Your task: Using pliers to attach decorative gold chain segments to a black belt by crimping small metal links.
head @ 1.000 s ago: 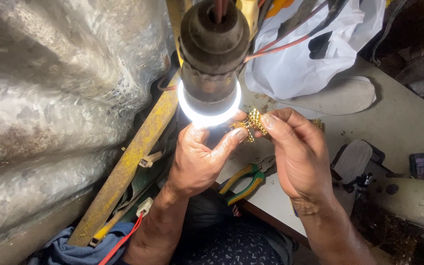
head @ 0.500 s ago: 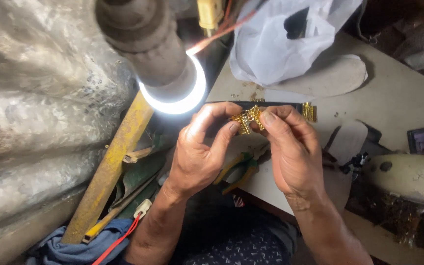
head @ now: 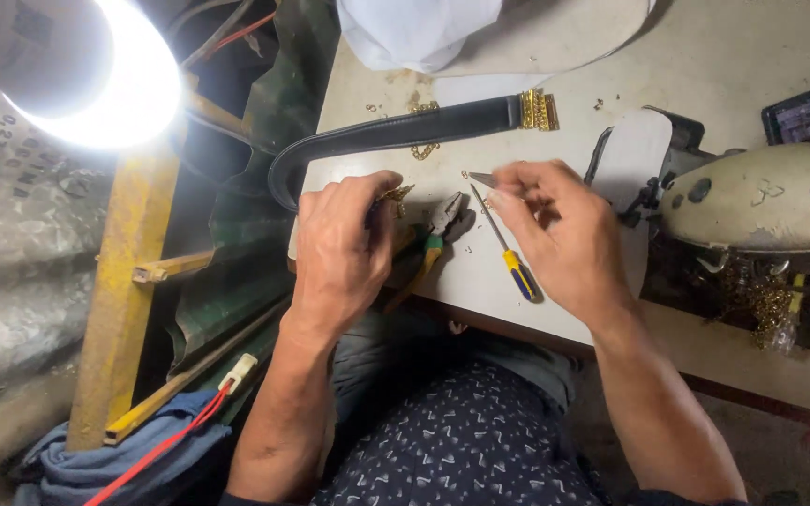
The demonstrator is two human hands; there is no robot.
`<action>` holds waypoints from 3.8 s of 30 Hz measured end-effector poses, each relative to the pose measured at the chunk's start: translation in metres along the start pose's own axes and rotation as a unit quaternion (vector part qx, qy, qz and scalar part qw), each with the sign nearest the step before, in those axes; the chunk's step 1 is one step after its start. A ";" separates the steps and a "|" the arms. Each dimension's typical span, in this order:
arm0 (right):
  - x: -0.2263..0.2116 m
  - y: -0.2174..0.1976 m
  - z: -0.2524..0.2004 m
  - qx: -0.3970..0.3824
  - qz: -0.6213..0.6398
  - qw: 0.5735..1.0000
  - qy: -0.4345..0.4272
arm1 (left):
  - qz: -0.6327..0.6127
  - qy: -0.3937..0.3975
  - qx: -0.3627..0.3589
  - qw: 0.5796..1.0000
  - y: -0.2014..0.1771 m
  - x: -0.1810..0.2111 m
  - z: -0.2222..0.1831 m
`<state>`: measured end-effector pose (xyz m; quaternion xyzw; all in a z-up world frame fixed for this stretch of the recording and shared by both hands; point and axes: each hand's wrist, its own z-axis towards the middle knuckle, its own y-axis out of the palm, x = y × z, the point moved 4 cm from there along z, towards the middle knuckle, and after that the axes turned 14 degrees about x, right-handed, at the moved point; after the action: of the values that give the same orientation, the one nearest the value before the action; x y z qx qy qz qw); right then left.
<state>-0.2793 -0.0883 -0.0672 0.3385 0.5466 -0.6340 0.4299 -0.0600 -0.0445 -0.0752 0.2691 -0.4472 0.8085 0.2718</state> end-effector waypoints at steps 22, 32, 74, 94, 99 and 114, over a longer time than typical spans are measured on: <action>0.036 -0.032 -0.061 0.093 -0.376 0.875 -0.291 | 0.166 0.168 0.104 0.966 0.005 0.025 -0.059; 0.050 0.003 -0.031 0.020 -0.360 0.865 -0.349 | 0.066 0.067 0.199 0.975 -0.038 0.025 -0.130; 0.062 -0.041 -0.058 0.113 0.031 0.989 -0.086 | 0.127 0.108 0.131 0.977 0.026 0.036 -0.099; 0.023 0.007 -0.069 0.034 -0.250 0.907 -0.337 | 0.094 0.077 0.136 0.983 0.027 0.026 -0.099; 0.026 0.015 -0.068 0.020 -0.269 0.900 -0.342 | 0.051 0.024 0.121 0.991 0.022 0.021 -0.097; 0.037 -0.017 -0.060 0.003 -0.231 0.939 -0.255 | 0.018 0.015 0.144 0.989 0.027 0.006 -0.105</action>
<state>-0.3124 -0.0355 -0.1043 0.0314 0.4796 -0.7826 0.3957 -0.1029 0.0363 -0.1347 0.2852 -0.3267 0.8733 0.2221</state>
